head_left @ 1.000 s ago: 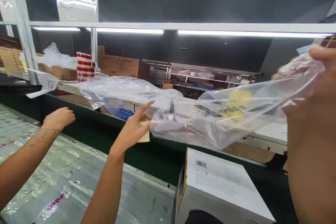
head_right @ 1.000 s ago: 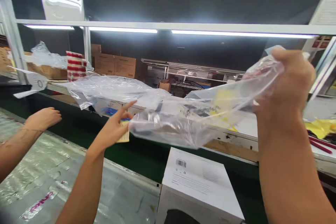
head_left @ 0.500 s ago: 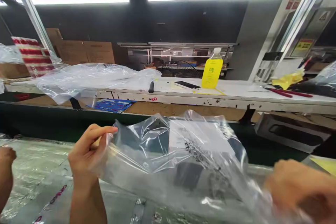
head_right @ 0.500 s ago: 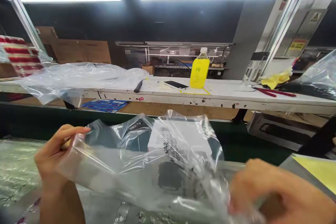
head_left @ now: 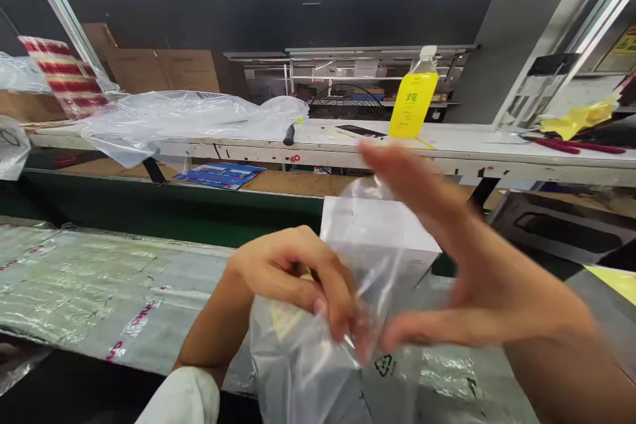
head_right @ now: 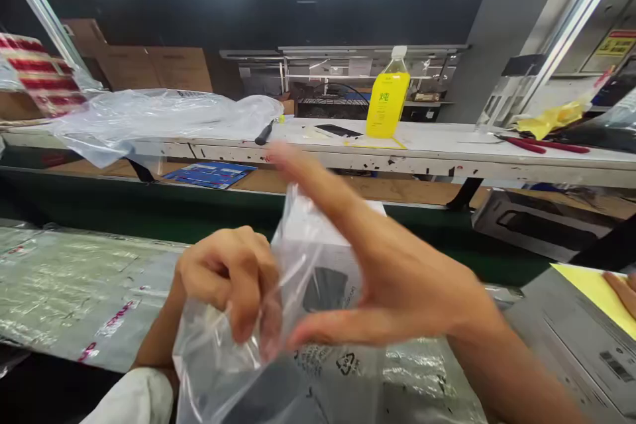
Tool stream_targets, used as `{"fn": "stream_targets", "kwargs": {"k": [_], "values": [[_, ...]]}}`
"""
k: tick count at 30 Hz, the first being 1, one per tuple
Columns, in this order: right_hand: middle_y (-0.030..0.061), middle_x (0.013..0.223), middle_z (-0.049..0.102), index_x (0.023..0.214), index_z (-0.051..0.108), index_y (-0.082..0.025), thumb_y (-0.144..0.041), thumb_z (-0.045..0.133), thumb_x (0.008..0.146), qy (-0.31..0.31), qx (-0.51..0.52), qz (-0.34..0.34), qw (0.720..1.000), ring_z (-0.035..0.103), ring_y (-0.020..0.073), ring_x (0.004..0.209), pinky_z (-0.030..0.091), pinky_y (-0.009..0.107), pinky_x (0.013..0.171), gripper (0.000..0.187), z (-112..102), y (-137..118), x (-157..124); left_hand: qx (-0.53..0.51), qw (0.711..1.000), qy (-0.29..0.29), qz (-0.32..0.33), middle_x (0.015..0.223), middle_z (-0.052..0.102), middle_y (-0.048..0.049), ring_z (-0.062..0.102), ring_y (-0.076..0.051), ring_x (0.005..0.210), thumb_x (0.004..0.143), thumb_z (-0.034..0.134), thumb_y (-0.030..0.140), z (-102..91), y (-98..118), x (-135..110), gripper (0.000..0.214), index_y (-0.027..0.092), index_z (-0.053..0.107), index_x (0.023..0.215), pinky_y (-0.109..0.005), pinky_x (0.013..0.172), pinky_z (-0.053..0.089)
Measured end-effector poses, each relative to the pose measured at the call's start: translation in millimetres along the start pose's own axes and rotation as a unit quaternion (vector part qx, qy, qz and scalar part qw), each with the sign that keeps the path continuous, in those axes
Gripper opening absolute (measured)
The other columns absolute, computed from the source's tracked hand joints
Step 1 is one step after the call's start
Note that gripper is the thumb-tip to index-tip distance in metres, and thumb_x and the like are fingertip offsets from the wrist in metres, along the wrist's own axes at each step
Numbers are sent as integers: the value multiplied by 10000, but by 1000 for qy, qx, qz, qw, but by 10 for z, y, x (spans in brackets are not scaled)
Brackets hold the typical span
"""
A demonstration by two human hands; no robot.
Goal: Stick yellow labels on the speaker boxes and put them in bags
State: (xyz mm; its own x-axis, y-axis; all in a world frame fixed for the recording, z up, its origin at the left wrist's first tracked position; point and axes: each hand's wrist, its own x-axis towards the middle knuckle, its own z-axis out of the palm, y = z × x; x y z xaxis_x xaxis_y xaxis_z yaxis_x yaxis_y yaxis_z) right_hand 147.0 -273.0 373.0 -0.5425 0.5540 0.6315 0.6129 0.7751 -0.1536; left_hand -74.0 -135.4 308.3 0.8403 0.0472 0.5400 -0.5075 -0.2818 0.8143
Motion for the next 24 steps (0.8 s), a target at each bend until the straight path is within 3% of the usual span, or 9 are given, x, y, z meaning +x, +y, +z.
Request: {"fn": "stream_targets", "kwargs": {"k": [2, 4, 7, 10, 13, 15, 17, 21, 24], "values": [[40, 1380, 669, 1430, 532, -268, -415, 744, 949, -45, -15, -22, 999, 640, 225, 1278, 523, 360, 1111, 546, 141, -31, 34, -16, 993, -120, -10, 767, 795, -119, 759, -242, 647, 948, 672, 391, -9, 34, 7, 254, 206, 787, 818, -298, 630, 590], [-24, 913, 752, 1048, 671, -238, -290, 709, 979, -43, -35, 33, 998, 720, 136, 842, 570, 243, 819, 94, 203, -57, -75, -29, 997, -67, 9, 789, 799, -106, 749, -215, 646, 988, 614, 300, -55, 72, -140, 207, 212, 789, 921, -266, 595, 562], [-52, 694, 687, 865, 663, -227, -283, 691, 983, -79, 0, 163, 983, 624, 87, 590, 449, 196, 553, 134, 237, -88, -273, -18, 992, 122, 21, 788, 800, -57, 486, -81, 404, 1035, 554, 384, -65, 100, -531, 283, 252, 727, 1216, -198, 422, 363], [-49, 566, 636, 813, 662, -218, -403, 614, 1022, -85, 64, 276, 955, 565, 85, 489, 383, 196, 474, 283, 321, -55, -356, 35, 974, 200, -100, 954, 811, -69, 308, -32, 419, 841, 790, 562, 41, 57, -915, 713, 281, 560, 1454, -191, 417, 254], [-51, 459, 567, 759, 639, -205, -532, 503, 1050, -94, 166, 354, 916, 519, 88, 395, 386, 195, 441, 458, 431, 41, -377, 99, 939, 233, -232, 840, 756, -15, 520, -92, 565, 661, 952, 451, 133, -68, -1177, 581, 248, 731, 1157, -187, 495, 362], [-34, 505, 620, 849, 684, -199, -563, 469, 1052, -166, 247, 366, 882, 565, 103, 404, 429, 196, 440, 469, 483, 101, -390, 156, 908, 271, -281, 737, 700, 5, 581, -120, 637, 751, 893, 397, 131, -158, -1270, 268, 212, 753, 884, -197, 561, 428], [-26, 597, 680, 1039, 689, -203, -547, 491, 1046, -214, 277, 368, 862, 608, 117, 429, 448, 200, 429, 397, 512, 134, -388, 211, 878, 310, -297, 716, 689, 10, 605, -126, 662, 798, 849, 362, 77, -203, -1304, 215, 200, 712, 770, -207, 610, 463], [-47, 614, 657, 978, 641, -218, -485, 566, 1033, -126, 141, 338, 922, 573, 98, 450, 411, 207, 454, 283, 515, 112, -258, 260, 855, 348, -282, 620, 702, 17, 642, -139, 615, 827, 826, 361, -167, -78, -1290, 240, 208, 659, 745, -221, 620, 483], [15, 734, 696, 817, 690, -213, -415, 604, 1028, -50, 4, 205, 978, 635, 137, 636, 462, 258, 577, 305, 494, 59, -86, 240, 887, 290, -268, 468, 630, 10, 567, -134, 444, 870, 775, 473, -433, 100, -1303, 379, 197, 650, 643, -223, 459, 403]]}}
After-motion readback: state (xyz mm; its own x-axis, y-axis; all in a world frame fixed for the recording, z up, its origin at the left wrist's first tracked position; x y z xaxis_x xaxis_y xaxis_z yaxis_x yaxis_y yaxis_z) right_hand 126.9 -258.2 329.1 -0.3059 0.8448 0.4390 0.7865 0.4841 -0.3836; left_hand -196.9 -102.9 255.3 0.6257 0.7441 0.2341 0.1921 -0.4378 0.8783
